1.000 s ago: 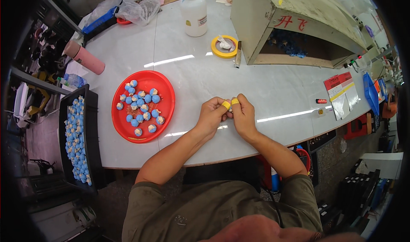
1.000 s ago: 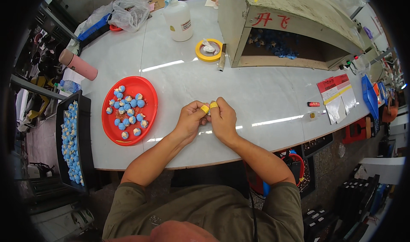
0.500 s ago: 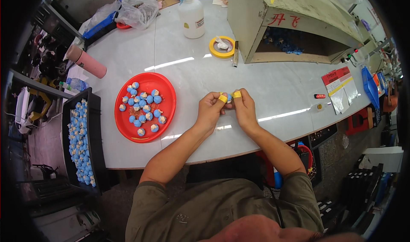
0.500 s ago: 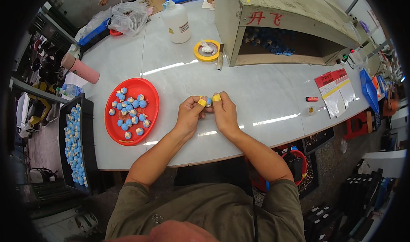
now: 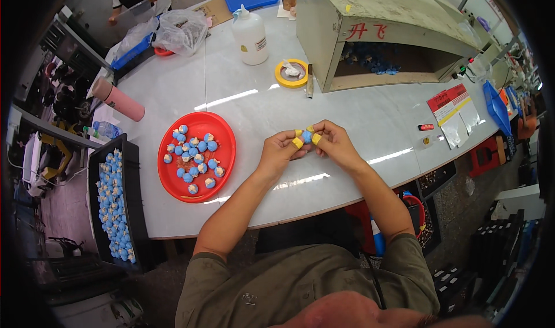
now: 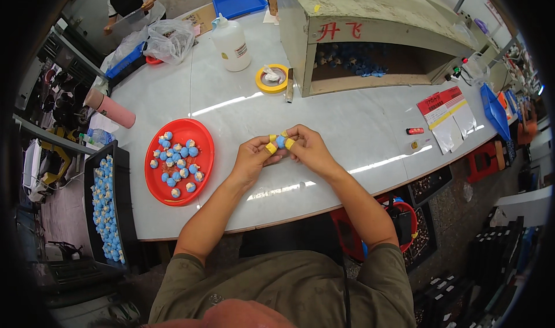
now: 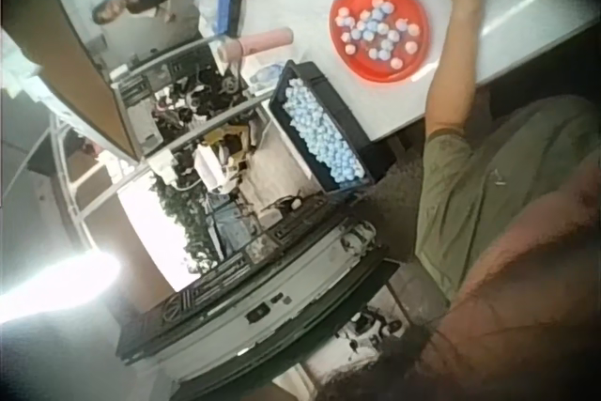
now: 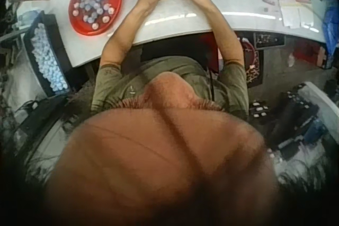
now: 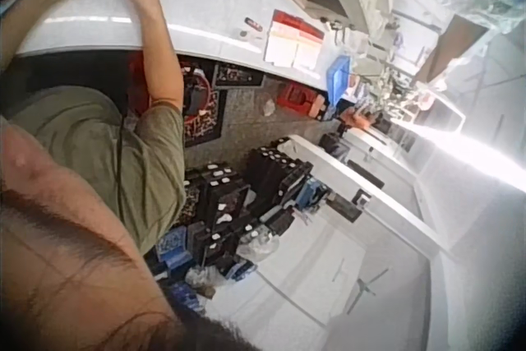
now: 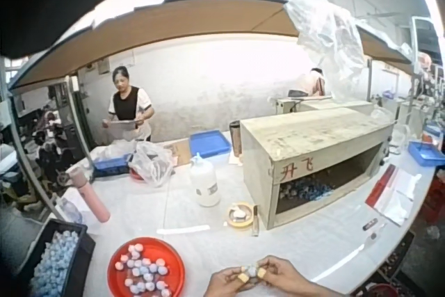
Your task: The person sits at a table and repeatedly assembles small blue and white spherical objects. They pick up a sphere, apply a substance from a white bottle, and attach a yellow ring to it. The finished items are placed into a wooden box on the table. The process is repetitive and involves handling small components one at a time.
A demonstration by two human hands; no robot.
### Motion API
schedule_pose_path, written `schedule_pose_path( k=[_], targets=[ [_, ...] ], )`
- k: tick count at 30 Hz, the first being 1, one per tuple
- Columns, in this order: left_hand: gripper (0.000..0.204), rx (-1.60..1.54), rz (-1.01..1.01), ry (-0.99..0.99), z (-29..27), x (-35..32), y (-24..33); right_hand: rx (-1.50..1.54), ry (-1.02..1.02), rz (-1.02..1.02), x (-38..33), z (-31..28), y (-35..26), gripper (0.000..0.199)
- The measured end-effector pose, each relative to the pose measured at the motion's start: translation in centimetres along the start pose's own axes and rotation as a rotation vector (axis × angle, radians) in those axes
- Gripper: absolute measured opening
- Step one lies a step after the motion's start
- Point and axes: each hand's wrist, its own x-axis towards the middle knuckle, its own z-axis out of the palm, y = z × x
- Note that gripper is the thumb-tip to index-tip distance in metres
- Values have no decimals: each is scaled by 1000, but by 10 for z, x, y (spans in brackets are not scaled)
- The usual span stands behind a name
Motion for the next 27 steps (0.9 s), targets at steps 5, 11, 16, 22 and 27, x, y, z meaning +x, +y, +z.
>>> schedule_pose_path(
  k=[5,11,16,22,27],
  targets=[
    [21,111,-3,-26,-7,4,-6,-82,-82,38,-2,-9,3,15],
    [16,139,11,-42,-9,5,-11,-94,-152,3,-1,-10,9,15],
    [12,128,28,-28,-9,5,-14,-77,-139,24,-1,-8,13,14],
    [14,141,-44,13,-6,4,-3,-78,-72,15,-1,-2,13,16],
    [20,99,-114,20,-5,3,8,-98,-21,78,4,1,14,22]
  ],
)
